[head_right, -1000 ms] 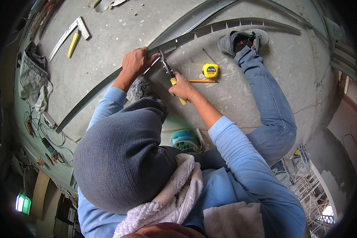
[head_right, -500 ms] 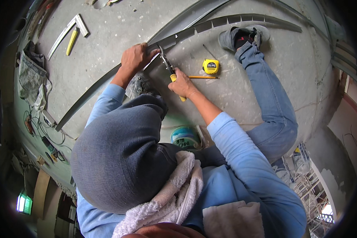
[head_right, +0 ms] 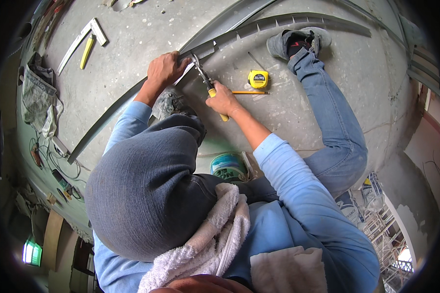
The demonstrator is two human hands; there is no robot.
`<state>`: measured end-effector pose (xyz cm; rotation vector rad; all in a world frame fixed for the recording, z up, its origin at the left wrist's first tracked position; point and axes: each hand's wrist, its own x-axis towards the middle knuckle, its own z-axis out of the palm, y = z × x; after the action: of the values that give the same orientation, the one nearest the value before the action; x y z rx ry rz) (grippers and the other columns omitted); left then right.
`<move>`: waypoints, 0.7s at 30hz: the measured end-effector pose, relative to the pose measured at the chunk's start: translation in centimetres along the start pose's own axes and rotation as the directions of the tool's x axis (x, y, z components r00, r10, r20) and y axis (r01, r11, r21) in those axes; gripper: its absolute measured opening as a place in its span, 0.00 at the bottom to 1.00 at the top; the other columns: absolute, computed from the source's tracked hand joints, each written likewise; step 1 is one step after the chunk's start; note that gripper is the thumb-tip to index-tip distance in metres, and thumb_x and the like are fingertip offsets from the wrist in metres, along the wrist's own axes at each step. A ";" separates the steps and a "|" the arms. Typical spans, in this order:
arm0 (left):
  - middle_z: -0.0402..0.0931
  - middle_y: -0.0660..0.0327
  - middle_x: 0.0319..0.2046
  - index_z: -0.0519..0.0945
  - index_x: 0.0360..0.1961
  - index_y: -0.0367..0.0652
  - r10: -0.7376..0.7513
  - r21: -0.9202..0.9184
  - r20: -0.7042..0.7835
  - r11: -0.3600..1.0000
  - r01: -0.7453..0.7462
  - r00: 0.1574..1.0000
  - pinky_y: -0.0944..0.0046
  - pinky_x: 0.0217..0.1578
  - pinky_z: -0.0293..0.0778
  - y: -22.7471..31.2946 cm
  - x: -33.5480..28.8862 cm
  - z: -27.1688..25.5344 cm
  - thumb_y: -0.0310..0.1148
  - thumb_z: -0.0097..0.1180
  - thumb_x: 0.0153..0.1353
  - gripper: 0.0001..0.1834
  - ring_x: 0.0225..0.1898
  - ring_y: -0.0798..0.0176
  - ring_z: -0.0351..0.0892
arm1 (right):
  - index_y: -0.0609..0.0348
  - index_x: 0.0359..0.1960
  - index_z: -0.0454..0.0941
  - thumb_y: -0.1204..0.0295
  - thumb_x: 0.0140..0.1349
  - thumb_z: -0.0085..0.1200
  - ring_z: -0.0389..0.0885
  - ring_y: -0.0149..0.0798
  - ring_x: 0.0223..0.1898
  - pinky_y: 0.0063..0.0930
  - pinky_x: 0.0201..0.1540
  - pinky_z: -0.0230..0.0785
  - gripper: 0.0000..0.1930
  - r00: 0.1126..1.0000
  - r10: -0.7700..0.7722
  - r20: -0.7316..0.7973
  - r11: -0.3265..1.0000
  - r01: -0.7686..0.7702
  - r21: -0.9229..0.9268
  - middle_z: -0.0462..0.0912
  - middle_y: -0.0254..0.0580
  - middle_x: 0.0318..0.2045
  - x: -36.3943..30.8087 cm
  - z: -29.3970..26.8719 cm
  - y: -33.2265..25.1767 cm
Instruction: The person sits on the floor and uses tin snips to cut notches into a long metal strip. They measure and mark the strip with a tape measure and pencil, then cut along the marks to create evenly spaced notches.
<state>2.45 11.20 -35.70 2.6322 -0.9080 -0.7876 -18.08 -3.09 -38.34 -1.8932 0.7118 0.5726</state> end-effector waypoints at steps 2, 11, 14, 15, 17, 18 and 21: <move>0.84 0.43 0.35 0.81 0.35 0.38 0.000 -0.003 0.011 1.000 0.000 1.000 0.42 0.41 0.78 0.0 0.0 0.0 0.62 0.53 0.68 0.32 0.42 0.36 0.85 | 0.61 0.50 0.75 0.69 0.48 0.60 0.82 0.54 0.41 0.41 0.49 0.75 0.24 1.000 0.021 0.010 1.000 -0.021 0.000 0.83 0.56 0.37 -0.1 -0.1 -0.2; 0.84 0.43 0.35 0.82 0.35 0.38 0.010 -0.003 0.005 1.000 -0.010 1.000 0.42 0.41 0.78 0.0 -0.1 0.0 0.61 0.53 0.69 0.31 0.42 0.37 0.85 | 0.62 0.46 0.74 0.67 0.45 0.62 0.80 0.65 0.48 0.49 0.52 0.73 0.24 0.999 -0.043 -0.005 0.999 0.043 0.021 0.82 0.64 0.41 -0.2 -0.1 -0.3; 0.85 0.44 0.36 0.84 0.37 0.41 0.003 0.001 -0.002 1.000 -0.003 1.000 0.42 0.41 0.79 0.0 0.0 0.0 0.60 0.55 0.67 0.29 0.41 0.38 0.86 | 0.62 0.45 0.75 0.67 0.45 0.62 0.80 0.65 0.47 0.48 0.52 0.73 0.24 1.000 -0.026 0.002 0.997 0.026 0.075 0.82 0.64 0.41 -0.2 0.0 -0.2; 0.85 0.44 0.36 0.84 0.37 0.40 0.004 -0.001 0.001 1.000 -0.004 1.000 0.42 0.41 0.79 0.0 0.0 0.0 0.60 0.55 0.67 0.29 0.41 0.38 0.86 | 0.62 0.45 0.75 0.67 0.45 0.62 0.80 0.65 0.46 0.48 0.52 0.73 0.24 1.000 -0.029 0.009 0.995 0.028 0.091 0.82 0.63 0.40 -0.2 0.0 -0.1; 0.85 0.44 0.36 0.84 0.37 0.40 0.008 -0.002 0.004 1.000 -0.008 1.000 0.42 0.41 0.79 0.0 0.0 0.1 0.59 0.55 0.67 0.29 0.41 0.38 0.86 | 0.63 0.45 0.75 0.68 0.45 0.63 0.80 0.64 0.46 0.48 0.51 0.73 0.23 1.000 -0.012 0.023 0.992 0.010 0.123 0.82 0.63 0.40 -0.2 0.1 0.0; 0.85 0.44 0.36 0.84 0.37 0.40 0.010 -0.001 0.005 1.000 -0.010 1.000 0.43 0.40 0.79 0.0 0.0 0.1 0.59 0.55 0.67 0.28 0.41 0.38 0.86 | 0.63 0.45 0.75 0.68 0.45 0.63 0.80 0.64 0.45 0.47 0.51 0.73 0.23 0.999 -0.038 0.013 0.993 0.036 0.115 0.82 0.63 0.40 -0.2 0.1 0.0; 0.85 0.44 0.36 0.83 0.37 0.40 0.015 0.005 0.005 1.000 -0.015 1.000 0.43 0.40 0.79 -0.1 0.0 0.1 0.59 0.55 0.67 0.28 0.41 0.38 0.86 | 0.63 0.44 0.75 0.68 0.44 0.63 0.80 0.64 0.44 0.47 0.50 0.74 0.23 0.998 -0.056 0.008 0.992 0.055 0.113 0.82 0.62 0.39 -0.1 0.1 0.1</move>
<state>2.42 11.22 -35.85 2.6254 -0.9308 -0.7903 -18.23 -2.99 -38.32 -1.7974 0.6681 0.4973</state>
